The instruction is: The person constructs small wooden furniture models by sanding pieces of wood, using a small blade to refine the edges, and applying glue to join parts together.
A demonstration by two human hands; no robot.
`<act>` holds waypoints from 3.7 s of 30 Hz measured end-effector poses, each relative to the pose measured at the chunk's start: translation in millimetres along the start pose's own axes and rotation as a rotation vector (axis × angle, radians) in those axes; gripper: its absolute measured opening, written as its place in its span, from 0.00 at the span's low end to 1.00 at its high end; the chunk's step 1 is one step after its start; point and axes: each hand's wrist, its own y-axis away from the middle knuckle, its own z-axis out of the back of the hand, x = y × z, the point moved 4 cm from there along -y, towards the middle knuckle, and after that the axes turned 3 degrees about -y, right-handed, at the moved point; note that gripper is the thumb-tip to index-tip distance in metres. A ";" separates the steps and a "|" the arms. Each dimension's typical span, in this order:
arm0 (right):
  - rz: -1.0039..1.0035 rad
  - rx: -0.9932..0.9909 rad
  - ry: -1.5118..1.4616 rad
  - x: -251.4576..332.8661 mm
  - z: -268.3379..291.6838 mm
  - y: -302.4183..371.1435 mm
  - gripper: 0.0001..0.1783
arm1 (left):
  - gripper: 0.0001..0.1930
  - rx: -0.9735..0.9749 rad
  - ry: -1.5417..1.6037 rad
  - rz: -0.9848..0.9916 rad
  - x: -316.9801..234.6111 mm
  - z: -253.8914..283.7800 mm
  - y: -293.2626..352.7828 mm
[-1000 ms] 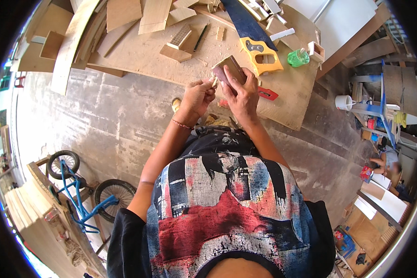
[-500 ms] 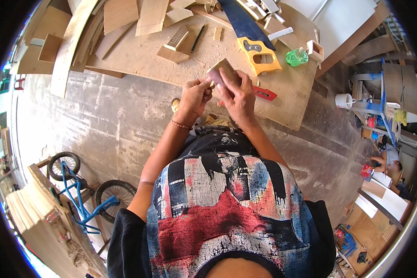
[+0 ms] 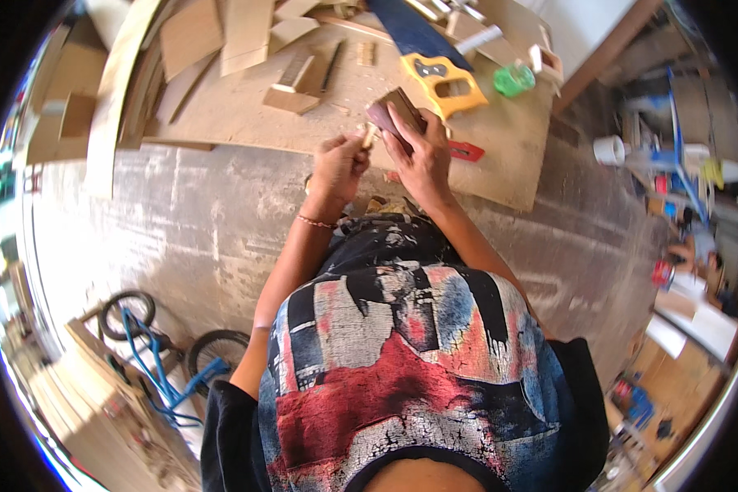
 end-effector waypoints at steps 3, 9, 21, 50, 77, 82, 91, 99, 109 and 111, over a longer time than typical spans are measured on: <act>-0.026 -0.099 -0.076 -7.3 -6.3 -6.5 0.22 | 0.07 0.078 -0.003 -0.082 -8.0 9.7 -7.3; -0.189 -0.101 -0.374 -11.5 -12.4 -11.6 0.19 | 0.15 0.085 -0.228 -0.162 -25.1 -8.2 -12.5; -0.379 -0.021 -0.540 7.1 6.7 -36.8 0.22 | 0.04 0.268 -0.203 -0.228 -60.7 -28.6 -21.0; -0.316 -0.280 -0.336 9.2 18.5 -20.0 0.21 | 0.07 0.500 -0.649 -0.203 -63.8 -66.5 -26.0; -0.349 -0.272 -0.236 4.1 11.8 -9.8 0.22 | 0.05 0.552 -0.647 -0.058 -63.2 -62.9 -46.4; -0.322 -0.290 -0.266 9.0 15.3 -17.8 0.22 | 0.05 0.501 -0.599 -0.033 -61.7 -62.8 -39.0; -0.302 -0.340 -0.286 6.0 12.3 -18.3 0.22 | 0.07 0.524 -0.593 -0.066 -58.2 -63.3 -42.5; -0.343 -0.297 -0.346 10.1 16.9 -20.4 0.19 | 0.08 0.533 -0.616 -0.044 -62.8 -65.7 -39.7; -0.361 -0.240 -0.416 21.7 21.3 -24.5 0.19 | 0.08 0.519 -0.560 -0.049 -66.6 -59.1 -40.3; -0.315 -0.224 -0.345 23.7 18.8 -17.9 0.19 | 0.08 0.480 -0.527 -0.082 -71.0 -55.1 -47.9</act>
